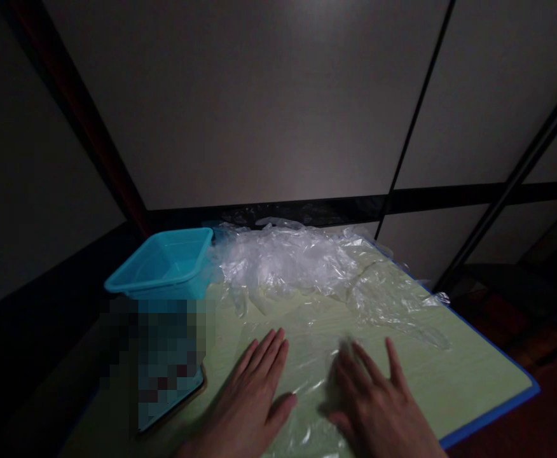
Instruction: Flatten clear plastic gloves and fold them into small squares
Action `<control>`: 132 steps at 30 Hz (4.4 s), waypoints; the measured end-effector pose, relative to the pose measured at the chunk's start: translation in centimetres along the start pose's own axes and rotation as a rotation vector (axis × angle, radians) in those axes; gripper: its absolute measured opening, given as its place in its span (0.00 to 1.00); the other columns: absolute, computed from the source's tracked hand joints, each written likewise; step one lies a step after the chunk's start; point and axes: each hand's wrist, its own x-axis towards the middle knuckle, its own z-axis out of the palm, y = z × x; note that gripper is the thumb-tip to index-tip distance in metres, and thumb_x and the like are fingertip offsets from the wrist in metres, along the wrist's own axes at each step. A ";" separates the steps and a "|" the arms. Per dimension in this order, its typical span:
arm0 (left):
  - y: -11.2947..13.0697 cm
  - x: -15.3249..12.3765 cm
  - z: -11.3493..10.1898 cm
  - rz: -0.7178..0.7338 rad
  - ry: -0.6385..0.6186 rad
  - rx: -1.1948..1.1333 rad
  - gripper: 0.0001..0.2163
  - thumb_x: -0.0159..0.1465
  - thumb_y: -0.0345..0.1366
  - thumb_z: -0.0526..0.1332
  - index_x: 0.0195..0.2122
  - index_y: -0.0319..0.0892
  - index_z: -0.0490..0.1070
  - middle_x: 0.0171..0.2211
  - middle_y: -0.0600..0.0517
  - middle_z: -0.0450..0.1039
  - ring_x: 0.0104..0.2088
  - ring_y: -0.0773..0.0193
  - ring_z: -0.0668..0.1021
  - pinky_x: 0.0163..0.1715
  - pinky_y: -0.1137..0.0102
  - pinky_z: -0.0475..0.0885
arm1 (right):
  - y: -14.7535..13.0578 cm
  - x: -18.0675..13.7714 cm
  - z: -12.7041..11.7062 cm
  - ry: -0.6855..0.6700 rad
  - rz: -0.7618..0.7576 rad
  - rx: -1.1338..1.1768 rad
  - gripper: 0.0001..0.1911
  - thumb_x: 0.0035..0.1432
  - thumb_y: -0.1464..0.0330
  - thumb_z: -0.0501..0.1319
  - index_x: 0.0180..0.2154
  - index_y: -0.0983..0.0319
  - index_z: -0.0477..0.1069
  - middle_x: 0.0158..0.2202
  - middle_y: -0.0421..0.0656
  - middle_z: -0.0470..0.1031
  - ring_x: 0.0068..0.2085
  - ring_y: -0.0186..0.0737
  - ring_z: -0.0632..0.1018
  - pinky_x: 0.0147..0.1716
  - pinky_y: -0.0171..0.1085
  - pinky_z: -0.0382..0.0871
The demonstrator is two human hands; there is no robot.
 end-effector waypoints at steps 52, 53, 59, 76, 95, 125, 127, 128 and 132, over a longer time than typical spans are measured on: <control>0.1 -1.0 -0.1 0.012 0.060 -0.175 0.34 0.62 0.53 0.49 0.63 0.38 0.43 0.65 0.45 0.31 0.63 0.49 0.37 0.60 0.52 0.42 | 3.8 8.9 5.4 -0.259 -0.127 0.409 0.30 0.64 0.57 0.44 0.63 0.58 0.39 0.65 0.44 0.40 0.63 0.46 0.47 0.59 0.51 0.47; 0.2 -0.8 -0.3 0.009 0.064 -0.176 0.34 0.62 0.53 0.48 0.63 0.36 0.42 0.65 0.43 0.31 0.63 0.50 0.38 0.60 0.53 0.43 | 3.9 8.9 5.5 -0.257 -0.127 0.409 0.29 0.65 0.58 0.43 0.63 0.58 0.38 0.65 0.43 0.40 0.63 0.46 0.47 0.59 0.51 0.48; 2.2 3.4 -1.3 0.032 0.132 -0.126 0.26 0.67 0.39 0.42 0.61 0.25 0.45 0.63 0.36 0.42 0.63 0.54 0.46 0.61 0.62 0.47 | 4.4 8.4 6.5 -0.172 -0.163 0.391 0.28 0.65 0.63 0.39 0.63 0.60 0.32 0.64 0.46 0.42 0.63 0.43 0.49 0.58 0.50 0.51; 1.4 7.0 2.0 0.033 0.218 0.092 0.26 0.67 0.40 0.41 0.60 0.25 0.47 0.63 0.38 0.46 0.62 0.55 0.51 0.60 0.63 0.49 | 4.8 8.0 6.6 -0.188 -0.171 0.307 0.28 0.64 0.66 0.41 0.63 0.64 0.38 0.64 0.49 0.45 0.62 0.44 0.51 0.58 0.50 0.52; -1.4 2.8 0.3 -0.021 0.194 0.132 0.23 0.68 0.42 0.40 0.61 0.38 0.51 0.63 0.47 0.47 0.63 0.57 0.50 0.60 0.58 0.46 | 4.5 8.2 6.0 -0.229 -0.130 0.322 0.28 0.65 0.62 0.40 0.63 0.60 0.35 0.64 0.45 0.42 0.63 0.45 0.47 0.58 0.52 0.49; -0.9 2.8 -1.5 -0.064 0.377 -0.215 0.20 0.58 0.35 0.55 0.52 0.35 0.63 0.58 0.45 0.60 0.59 0.61 0.62 0.59 0.62 0.55 | 5.0 8.2 4.4 -0.202 0.007 0.660 0.27 0.65 0.58 0.39 0.63 0.54 0.38 0.64 0.39 0.45 0.63 0.45 0.47 0.59 0.54 0.42; -0.7 2.6 -1.5 -0.045 0.356 -0.151 0.19 0.57 0.34 0.55 0.50 0.35 0.65 0.56 0.45 0.64 0.57 0.61 0.64 0.60 0.61 0.52 | 5.1 8.2 4.5 -0.191 -0.009 0.650 0.27 0.65 0.58 0.39 0.63 0.54 0.39 0.64 0.39 0.46 0.63 0.46 0.48 0.59 0.55 0.44; -0.5 2.5 -1.5 -0.023 0.344 -0.128 0.18 0.57 0.33 0.54 0.49 0.36 0.66 0.54 0.46 0.66 0.57 0.61 0.65 0.60 0.62 0.52 | 5.1 8.2 4.5 -0.183 -0.015 0.642 0.27 0.65 0.59 0.39 0.63 0.54 0.39 0.64 0.39 0.46 0.62 0.46 0.49 0.58 0.55 0.45; 0.3 2.2 -1.2 0.061 0.320 -0.099 0.16 0.59 0.31 0.53 0.48 0.37 0.66 0.53 0.48 0.67 0.55 0.63 0.66 0.59 0.63 0.54 | 5.1 8.4 4.2 -0.151 -0.026 0.591 0.26 0.65 0.60 0.39 0.63 0.55 0.41 0.64 0.40 0.46 0.62 0.46 0.49 0.58 0.54 0.47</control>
